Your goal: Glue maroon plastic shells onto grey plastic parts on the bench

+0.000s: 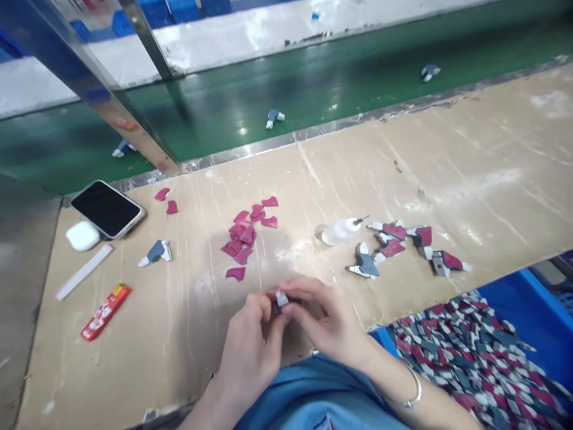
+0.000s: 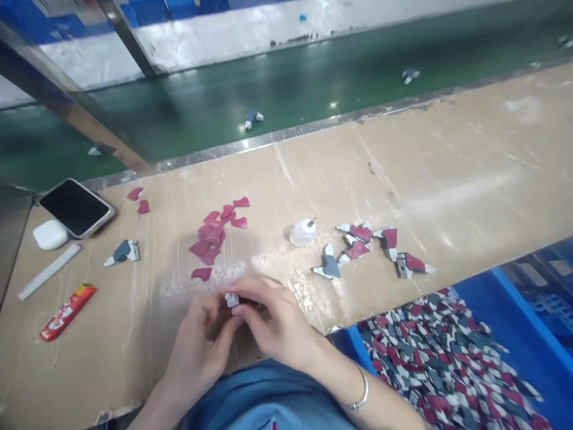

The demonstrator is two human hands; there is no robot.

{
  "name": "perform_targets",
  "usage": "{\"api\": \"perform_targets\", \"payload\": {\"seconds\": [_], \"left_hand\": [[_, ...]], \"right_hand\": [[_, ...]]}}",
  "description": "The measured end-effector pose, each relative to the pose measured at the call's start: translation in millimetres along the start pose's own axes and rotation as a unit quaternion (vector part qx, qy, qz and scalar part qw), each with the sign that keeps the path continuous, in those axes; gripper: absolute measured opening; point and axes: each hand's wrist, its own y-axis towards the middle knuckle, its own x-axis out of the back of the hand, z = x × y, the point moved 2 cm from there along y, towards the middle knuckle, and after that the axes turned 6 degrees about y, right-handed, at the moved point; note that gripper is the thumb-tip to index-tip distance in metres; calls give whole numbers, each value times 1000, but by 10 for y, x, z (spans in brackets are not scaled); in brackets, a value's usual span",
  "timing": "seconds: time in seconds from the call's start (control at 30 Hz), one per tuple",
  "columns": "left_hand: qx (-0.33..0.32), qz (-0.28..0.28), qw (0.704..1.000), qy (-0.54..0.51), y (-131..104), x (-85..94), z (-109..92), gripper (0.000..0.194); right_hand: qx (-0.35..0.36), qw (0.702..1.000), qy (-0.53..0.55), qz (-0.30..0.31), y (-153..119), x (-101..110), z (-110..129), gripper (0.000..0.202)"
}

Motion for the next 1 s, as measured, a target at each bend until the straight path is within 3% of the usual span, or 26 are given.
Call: {"api": "perform_targets", "payload": {"seconds": [0.07, 0.17, 0.33, 0.5, 0.67, 0.8, 1.0], "left_hand": [[15, 25, 1000, -9, 83, -18, 6, 30], [83, 57, 990, -103, 204, -12, 54, 38], [165, 54, 949, -265, 466, 144, 30, 59], [173, 101, 946, -257, 587, 206, -95, 52], [172, 85, 955, -225, 552, 232, -208, 51], [129, 100, 968, -190, 624, 208, -370, 49], [15, 194, 972, -132, 883, -118, -745, 44]], "right_hand": [[-34, 999, 25, -11, -31, 35, -80, 29], [-80, 994, 68, 6, -28, 106, -159, 34], [-28, 998, 50, 37, 69, 173, -119, 51], [-11, 998, 57, 1, 146, 68, -92, 39], [-32, 996, 81, -37, 139, 1, -92, 27], [-18, 995, 65, -67, 93, 103, -44, 24], [0, 987, 28, -160, -75, 408, 54, 24]]}}
